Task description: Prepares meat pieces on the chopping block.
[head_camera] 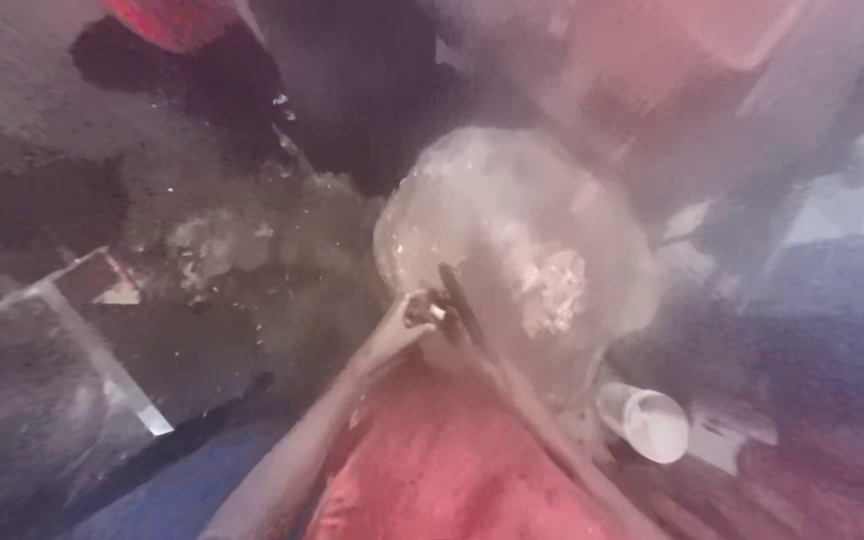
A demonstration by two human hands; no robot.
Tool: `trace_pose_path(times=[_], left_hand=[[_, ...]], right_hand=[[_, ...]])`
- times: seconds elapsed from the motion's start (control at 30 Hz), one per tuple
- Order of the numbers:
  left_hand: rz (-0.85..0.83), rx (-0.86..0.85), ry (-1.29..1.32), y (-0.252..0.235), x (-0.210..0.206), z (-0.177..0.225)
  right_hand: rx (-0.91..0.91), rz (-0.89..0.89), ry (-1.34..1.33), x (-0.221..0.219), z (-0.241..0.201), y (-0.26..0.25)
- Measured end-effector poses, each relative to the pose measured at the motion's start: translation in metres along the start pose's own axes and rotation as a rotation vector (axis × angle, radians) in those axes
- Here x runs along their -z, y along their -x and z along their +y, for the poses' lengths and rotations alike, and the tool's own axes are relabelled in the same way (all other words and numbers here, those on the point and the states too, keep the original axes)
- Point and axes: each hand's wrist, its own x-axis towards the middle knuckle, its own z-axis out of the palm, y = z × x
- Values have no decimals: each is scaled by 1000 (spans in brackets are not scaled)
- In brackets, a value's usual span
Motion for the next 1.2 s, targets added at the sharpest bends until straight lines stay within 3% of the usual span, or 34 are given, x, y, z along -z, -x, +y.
trace_pose_path(times=[0.07, 0.13, 0.2, 0.3, 0.4, 0.5, 0.63, 0.7, 0.77, 0.87, 1.07, 1.2], left_hand=[[83, -39, -72, -29, 12, 18], [157, -92, -149, -61, 19, 35], [82, -147, -214, -87, 18, 62], [-136, -164, -397, -121, -6, 116], [-186, -238, -603, -164, -45, 135], [-234, -377, -714, -187, -76, 146], [-522, -565, -866, -186, -102, 164], [-654, -509, -860, -192, -108, 162], [-729, -431, -891, -193, -106, 160], [-778, -455, -1005, -183, -101, 149], [-535, -537, -929, -151, -106, 135], [-441, -515, -779, -116, -96, 182]], right_hand=[[-42, 7, 113, 20, 15, 17], [-40, -96, 263, 43, 35, 25], [-62, -207, 438, 59, 45, 29], [-52, -233, 571, 53, 56, 25], [6, -203, 559, 38, 47, 14], [28, -300, 305, 33, 23, 0], [74, -330, -167, 17, 5, -34], [84, -304, -306, 12, 5, -59], [98, -276, -357, 12, 5, -78], [79, -270, -310, 15, 4, -90], [249, -418, -183, 23, 2, -99], [-6, -269, -305, 27, -5, -80]])
